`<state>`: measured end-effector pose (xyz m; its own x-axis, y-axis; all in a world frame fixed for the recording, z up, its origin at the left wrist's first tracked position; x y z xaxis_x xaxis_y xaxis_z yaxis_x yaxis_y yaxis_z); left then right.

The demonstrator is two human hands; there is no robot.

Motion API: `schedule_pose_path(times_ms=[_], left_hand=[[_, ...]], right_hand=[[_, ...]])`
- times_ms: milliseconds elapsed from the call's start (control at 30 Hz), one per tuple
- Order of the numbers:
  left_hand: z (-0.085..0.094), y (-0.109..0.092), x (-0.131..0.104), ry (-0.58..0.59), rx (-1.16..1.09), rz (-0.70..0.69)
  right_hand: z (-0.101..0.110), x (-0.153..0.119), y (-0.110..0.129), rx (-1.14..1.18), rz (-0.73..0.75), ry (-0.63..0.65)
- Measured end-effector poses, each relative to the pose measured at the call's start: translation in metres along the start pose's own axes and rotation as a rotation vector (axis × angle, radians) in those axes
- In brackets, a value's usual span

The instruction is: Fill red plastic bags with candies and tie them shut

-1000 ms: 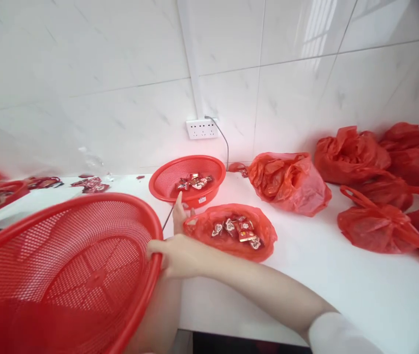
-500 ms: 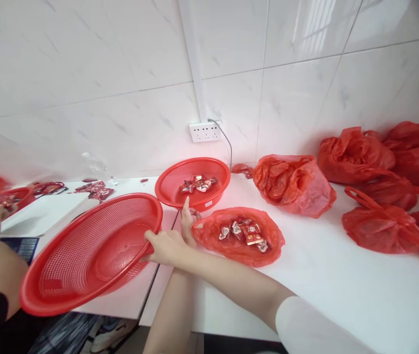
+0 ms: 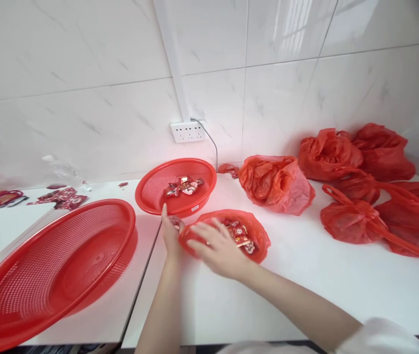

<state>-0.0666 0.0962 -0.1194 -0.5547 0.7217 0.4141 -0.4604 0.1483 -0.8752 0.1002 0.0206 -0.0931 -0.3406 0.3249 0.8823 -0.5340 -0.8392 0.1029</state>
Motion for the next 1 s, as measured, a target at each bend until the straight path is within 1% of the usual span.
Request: schedule_pose_path(times_ms=[33,100,167,200,233,300,333,400,500,567,633,733,800,867,933,1000], left_hand=[[-0.003,0.006,-0.001,-0.045,0.022,0.006],[-0.002,0.010,-0.003,-0.099,0.036,0.009],[0.004,0.005,-0.010,-0.070,0.005,0.000],[0.010,0.001,-0.016,-0.058,-0.009,-0.001],[0.015,-0.004,-0.024,-0.027,-0.001,-0.001],[0.019,-0.011,-0.046,0.094,0.082,-0.014],[0.022,-0.011,-0.057,0.134,0.163,-0.007],[0.029,-0.009,-0.074,0.129,0.277,0.017],[0.038,0.001,-0.087,0.040,0.265,0.153],[0.040,0.008,-0.090,0.009,0.235,0.235],[0.040,0.009,-0.089,0.003,0.234,0.251],[0.039,0.002,-0.086,-0.016,0.275,0.211],[0.040,-0.010,-0.082,-0.036,0.305,0.163],[0.040,-0.031,-0.074,-0.063,0.314,0.067],[0.041,-0.060,-0.062,-0.110,0.292,-0.069],[0.041,-0.093,-0.047,-0.158,0.230,-0.188]], right_hand=[[0.022,-0.013,-0.021,-0.104,-0.088,-0.046],[0.061,-0.046,-0.059,-0.283,-0.323,-0.046],[0.091,-0.084,-0.088,-0.355,-0.581,-0.008],[0.103,-0.104,-0.097,-0.344,-0.714,0.011],[0.112,-0.123,-0.104,-0.312,-0.844,0.023],[0.120,-0.155,-0.109,-0.197,-1.046,0.072],[0.122,-0.165,-0.109,-0.130,-1.119,0.087],[0.123,-0.175,-0.105,-0.002,-1.205,0.092],[0.124,-0.167,-0.101,0.126,-1.241,0.070],[0.122,-0.154,-0.098,0.174,-1.205,0.072],[0.119,-0.139,-0.093,0.208,-1.136,0.062],[0.113,-0.120,-0.082,0.260,-1.040,0.023],[0.110,-0.110,-0.077,0.312,-1.020,0.011],[0.113,-0.098,-0.080,0.360,-1.013,0.008],[0.125,-0.080,-0.090,0.352,-0.983,-0.034],[0.147,-0.054,-0.106,0.270,-0.901,-0.112]])
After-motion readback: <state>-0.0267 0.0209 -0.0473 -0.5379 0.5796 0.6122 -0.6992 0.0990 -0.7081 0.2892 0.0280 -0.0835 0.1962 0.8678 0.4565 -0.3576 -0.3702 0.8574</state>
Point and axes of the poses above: each hand's wrist, its own x-axis towards the middle knuckle, its own z-axis out of the back of the hand, y = z × x, the point moved 7 cm from there along x, towards the middle knuckle, and after that the axes turned 13 degrees about -y, right-handed, at the moved point
